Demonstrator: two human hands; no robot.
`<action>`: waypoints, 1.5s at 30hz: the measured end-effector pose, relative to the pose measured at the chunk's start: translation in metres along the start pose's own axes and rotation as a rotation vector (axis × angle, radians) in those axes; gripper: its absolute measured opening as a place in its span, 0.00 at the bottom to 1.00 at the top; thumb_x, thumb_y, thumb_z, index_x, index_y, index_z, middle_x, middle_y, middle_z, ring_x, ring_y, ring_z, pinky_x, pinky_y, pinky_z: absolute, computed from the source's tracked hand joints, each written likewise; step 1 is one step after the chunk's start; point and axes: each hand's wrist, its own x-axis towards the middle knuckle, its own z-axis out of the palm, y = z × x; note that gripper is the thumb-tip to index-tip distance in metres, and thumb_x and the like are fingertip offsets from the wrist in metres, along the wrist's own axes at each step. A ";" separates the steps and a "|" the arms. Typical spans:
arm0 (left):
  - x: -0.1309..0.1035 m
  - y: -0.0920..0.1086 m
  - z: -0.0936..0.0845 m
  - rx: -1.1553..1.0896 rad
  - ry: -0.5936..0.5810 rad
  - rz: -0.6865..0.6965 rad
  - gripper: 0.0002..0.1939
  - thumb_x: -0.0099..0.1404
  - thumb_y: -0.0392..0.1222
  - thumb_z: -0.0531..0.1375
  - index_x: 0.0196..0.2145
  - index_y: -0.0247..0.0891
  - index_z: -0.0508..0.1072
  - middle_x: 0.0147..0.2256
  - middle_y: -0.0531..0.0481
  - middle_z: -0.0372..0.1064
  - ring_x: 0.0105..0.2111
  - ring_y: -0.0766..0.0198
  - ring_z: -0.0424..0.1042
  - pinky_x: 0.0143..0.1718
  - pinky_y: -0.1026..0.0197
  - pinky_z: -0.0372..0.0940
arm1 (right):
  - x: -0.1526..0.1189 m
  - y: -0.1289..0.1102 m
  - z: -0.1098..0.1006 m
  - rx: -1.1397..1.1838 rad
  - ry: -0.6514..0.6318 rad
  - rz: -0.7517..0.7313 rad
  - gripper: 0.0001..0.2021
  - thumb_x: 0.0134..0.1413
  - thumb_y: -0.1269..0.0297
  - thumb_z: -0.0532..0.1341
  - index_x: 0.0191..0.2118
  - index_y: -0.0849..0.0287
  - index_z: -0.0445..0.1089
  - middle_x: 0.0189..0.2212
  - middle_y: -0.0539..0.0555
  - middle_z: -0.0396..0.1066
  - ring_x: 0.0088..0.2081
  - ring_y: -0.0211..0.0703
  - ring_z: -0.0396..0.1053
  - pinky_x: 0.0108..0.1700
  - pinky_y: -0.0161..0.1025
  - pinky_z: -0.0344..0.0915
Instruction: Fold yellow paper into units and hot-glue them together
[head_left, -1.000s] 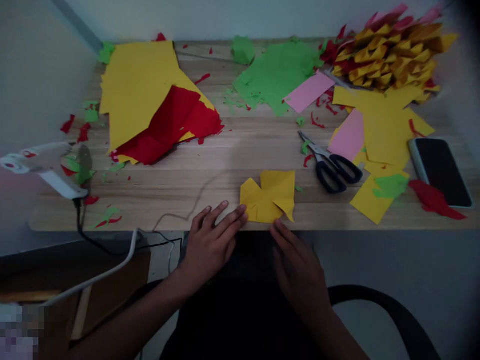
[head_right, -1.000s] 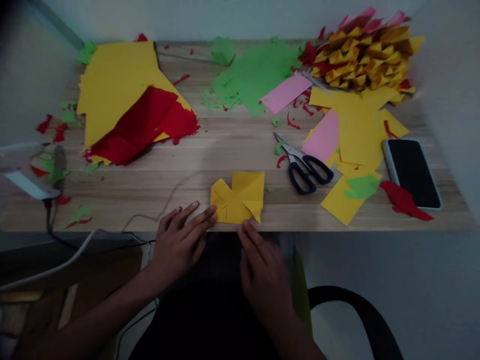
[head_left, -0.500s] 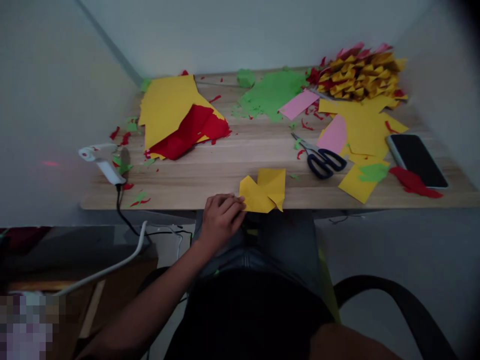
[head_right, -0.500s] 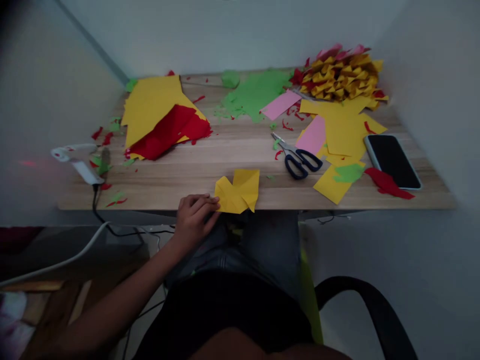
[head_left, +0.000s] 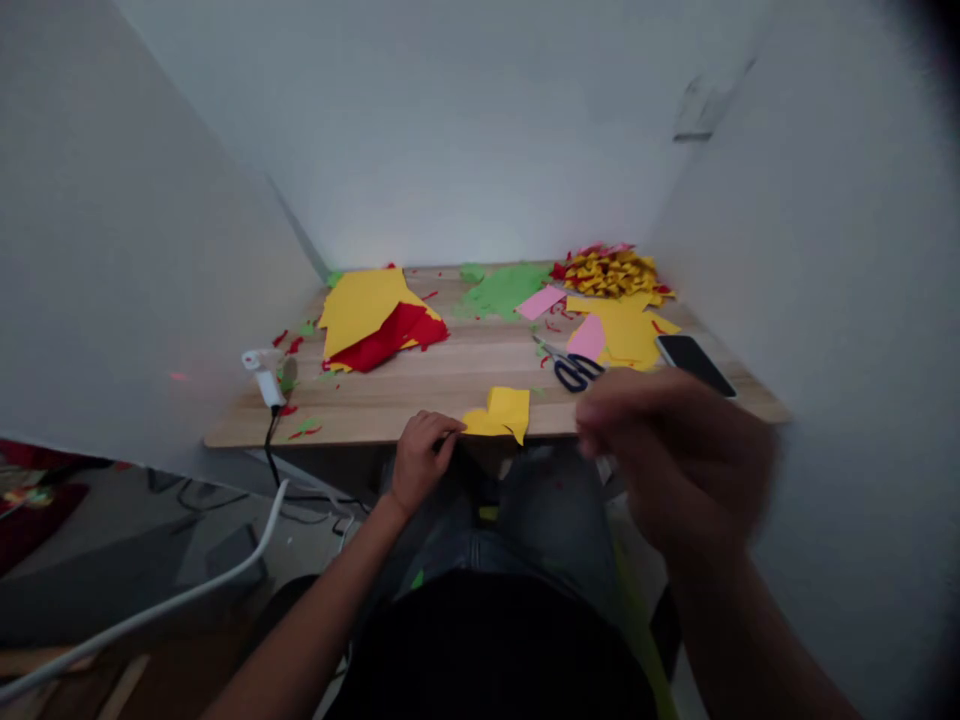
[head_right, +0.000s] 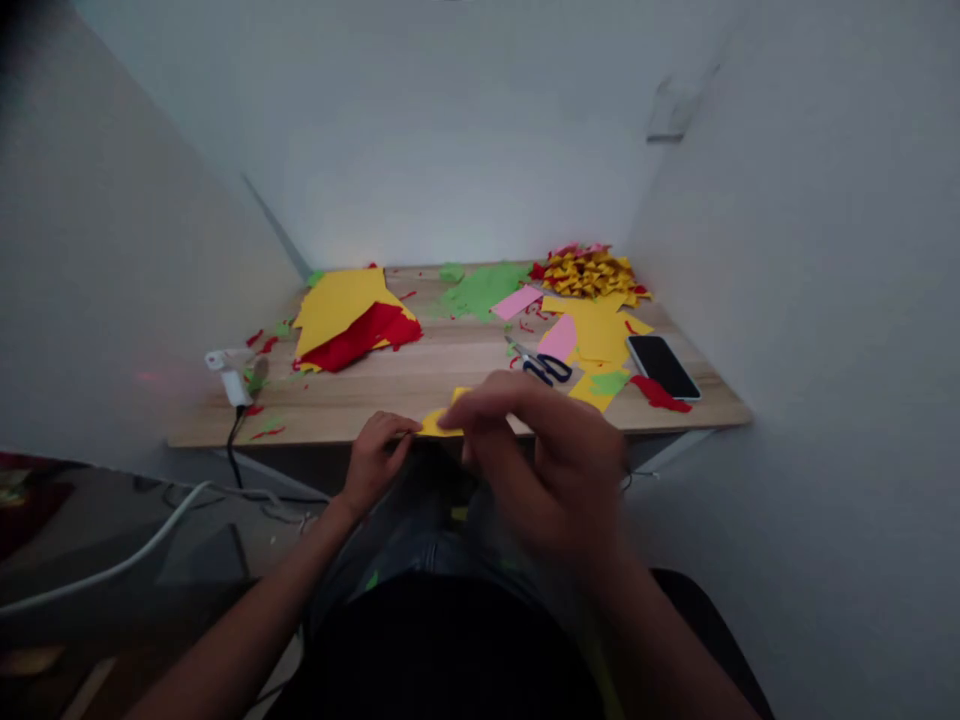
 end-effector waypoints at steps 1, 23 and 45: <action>0.005 0.009 -0.003 -0.030 0.081 -0.018 0.06 0.69 0.36 0.57 0.36 0.38 0.75 0.33 0.48 0.75 0.37 0.61 0.72 0.41 0.58 0.65 | 0.018 0.008 -0.002 0.018 0.008 -0.040 0.10 0.66 0.62 0.57 0.40 0.53 0.76 0.35 0.54 0.75 0.38 0.46 0.74 0.41 0.44 0.71; 0.123 0.140 0.002 -0.639 0.005 0.004 0.10 0.61 0.33 0.60 0.27 0.39 0.80 0.34 0.45 0.74 0.35 0.61 0.73 0.29 0.64 0.67 | 0.058 0.059 -0.034 0.467 -0.308 0.260 0.15 0.49 0.52 0.68 0.34 0.59 0.74 0.29 0.50 0.73 0.28 0.36 0.68 0.29 0.34 0.64; 0.091 0.143 0.007 -1.058 0.090 -0.649 0.22 0.57 0.48 0.69 0.47 0.40 0.73 0.44 0.46 0.74 0.35 0.63 0.74 0.28 0.68 0.69 | 0.030 0.043 -0.018 -0.206 -0.097 -0.243 0.24 0.55 0.60 0.68 0.57 0.56 0.66 0.52 0.60 0.69 0.53 0.51 0.68 0.53 0.49 0.69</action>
